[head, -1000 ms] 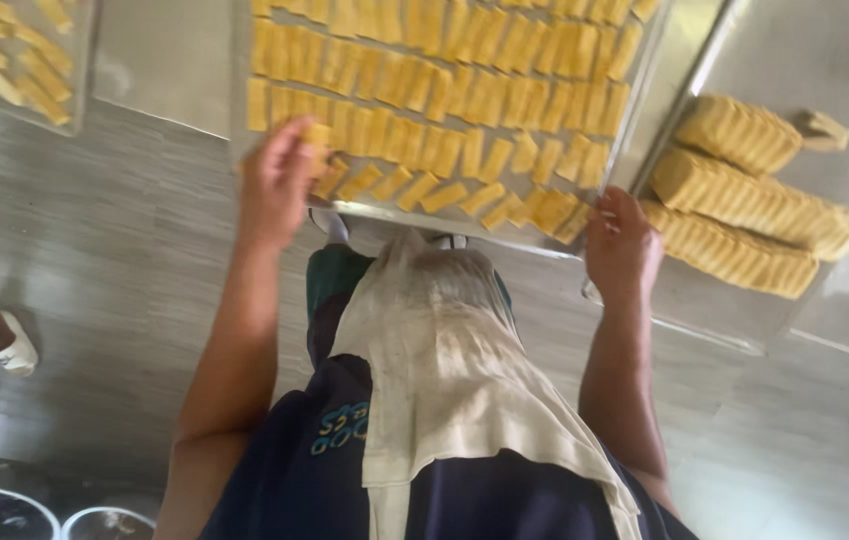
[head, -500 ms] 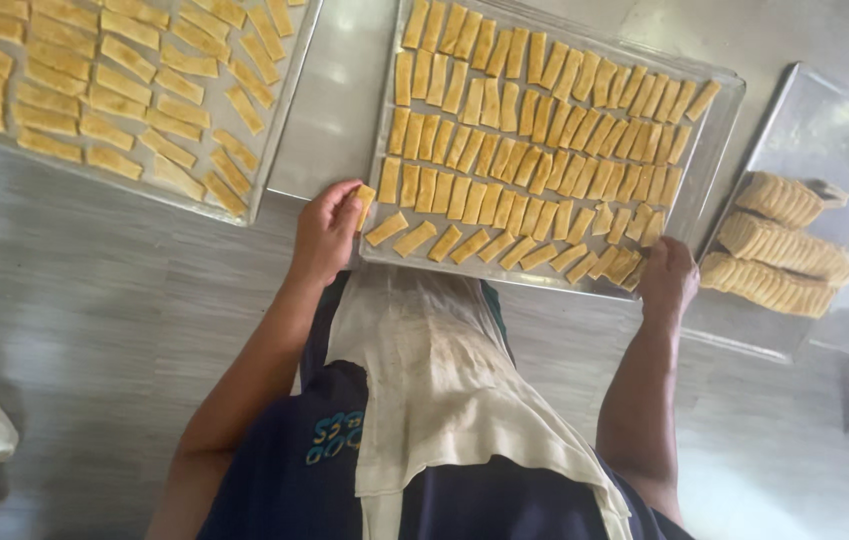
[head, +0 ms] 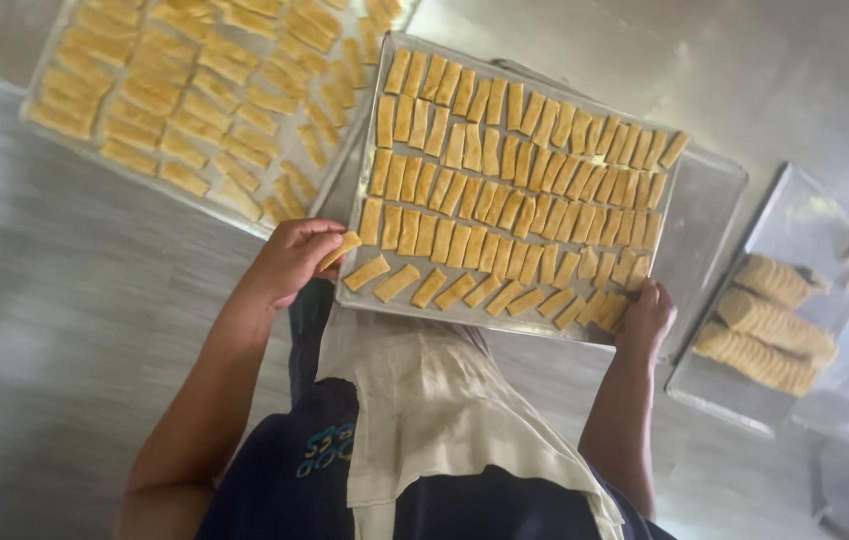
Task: The person picks up rectangular biscuit pieces from a tray and stacks them into neat piles on a second tray. The person handles the biscuits by hand, repeatedly transferring them from one tray to another and arranging them in rows.
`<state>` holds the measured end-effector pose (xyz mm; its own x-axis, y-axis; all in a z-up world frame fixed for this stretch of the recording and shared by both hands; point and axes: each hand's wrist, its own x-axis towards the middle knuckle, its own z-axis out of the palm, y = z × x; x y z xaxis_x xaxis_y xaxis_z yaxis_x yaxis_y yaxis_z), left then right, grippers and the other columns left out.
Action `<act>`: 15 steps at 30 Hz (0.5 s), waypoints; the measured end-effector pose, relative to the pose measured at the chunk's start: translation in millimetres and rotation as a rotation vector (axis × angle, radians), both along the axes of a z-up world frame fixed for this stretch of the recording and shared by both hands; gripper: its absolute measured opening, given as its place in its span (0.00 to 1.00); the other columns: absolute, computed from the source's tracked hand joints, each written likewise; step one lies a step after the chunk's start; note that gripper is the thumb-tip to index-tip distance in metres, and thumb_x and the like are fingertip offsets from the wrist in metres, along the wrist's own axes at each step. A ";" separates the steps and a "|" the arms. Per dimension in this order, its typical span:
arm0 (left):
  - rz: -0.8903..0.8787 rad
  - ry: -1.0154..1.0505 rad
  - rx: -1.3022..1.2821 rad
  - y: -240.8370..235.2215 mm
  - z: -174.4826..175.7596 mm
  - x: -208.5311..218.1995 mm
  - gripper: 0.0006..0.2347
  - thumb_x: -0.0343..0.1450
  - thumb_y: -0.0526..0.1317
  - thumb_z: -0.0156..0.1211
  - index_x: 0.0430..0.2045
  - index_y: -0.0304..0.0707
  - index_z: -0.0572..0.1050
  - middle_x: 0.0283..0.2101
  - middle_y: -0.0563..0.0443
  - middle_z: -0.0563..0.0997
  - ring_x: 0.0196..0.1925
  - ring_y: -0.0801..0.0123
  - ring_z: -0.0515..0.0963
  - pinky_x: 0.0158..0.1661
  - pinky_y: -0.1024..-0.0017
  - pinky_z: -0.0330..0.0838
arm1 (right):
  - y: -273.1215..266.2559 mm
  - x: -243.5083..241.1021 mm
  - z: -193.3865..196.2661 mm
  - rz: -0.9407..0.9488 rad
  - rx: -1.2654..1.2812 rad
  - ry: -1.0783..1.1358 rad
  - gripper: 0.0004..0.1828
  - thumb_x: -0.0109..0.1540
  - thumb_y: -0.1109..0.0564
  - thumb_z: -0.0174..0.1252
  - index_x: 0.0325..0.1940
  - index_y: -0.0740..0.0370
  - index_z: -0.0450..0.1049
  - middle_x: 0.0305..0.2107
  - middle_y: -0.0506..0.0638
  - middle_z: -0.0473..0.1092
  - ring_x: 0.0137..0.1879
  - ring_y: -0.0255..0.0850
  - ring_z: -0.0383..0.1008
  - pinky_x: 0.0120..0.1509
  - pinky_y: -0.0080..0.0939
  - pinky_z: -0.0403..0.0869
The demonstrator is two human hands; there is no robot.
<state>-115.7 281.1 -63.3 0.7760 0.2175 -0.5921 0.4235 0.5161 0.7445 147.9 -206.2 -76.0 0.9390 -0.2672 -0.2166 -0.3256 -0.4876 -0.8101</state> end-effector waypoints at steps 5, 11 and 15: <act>0.174 0.007 0.170 32.0 25.9 -46.8 0.14 0.75 0.36 0.56 0.51 0.22 0.76 0.39 0.45 0.81 0.39 0.72 0.82 0.41 0.70 0.82 | 94.3 61.6 19.1 0.255 0.046 -0.082 0.12 0.67 0.55 0.53 0.37 0.68 0.75 0.28 0.50 0.70 0.34 0.37 0.66 0.39 0.43 0.68; 0.488 0.079 0.247 68.7 30.3 -95.5 0.13 0.75 0.35 0.52 0.50 0.22 0.74 0.40 0.46 0.82 0.37 0.69 0.83 0.42 0.68 0.82 | 278.9 140.9 0.2 0.667 0.095 -0.218 0.13 0.64 0.57 0.52 0.38 0.68 0.77 0.28 0.54 0.73 0.34 0.38 0.69 0.40 0.43 0.70; 0.608 -0.001 0.268 93.1 17.6 -116.9 0.12 0.76 0.34 0.53 0.48 0.20 0.76 0.36 0.43 0.80 0.34 0.68 0.78 0.41 0.66 0.82 | 383.8 166.9 -21.9 0.776 0.033 -0.209 0.14 0.63 0.54 0.52 0.38 0.67 0.78 0.27 0.57 0.76 0.32 0.41 0.74 0.38 0.44 0.73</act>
<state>-232.7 374.1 -45.7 0.4692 0.7565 -0.4556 0.1143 0.4596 0.8808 314.8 177.6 -97.9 0.8762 0.4819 -0.0127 0.2559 -0.4873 -0.8349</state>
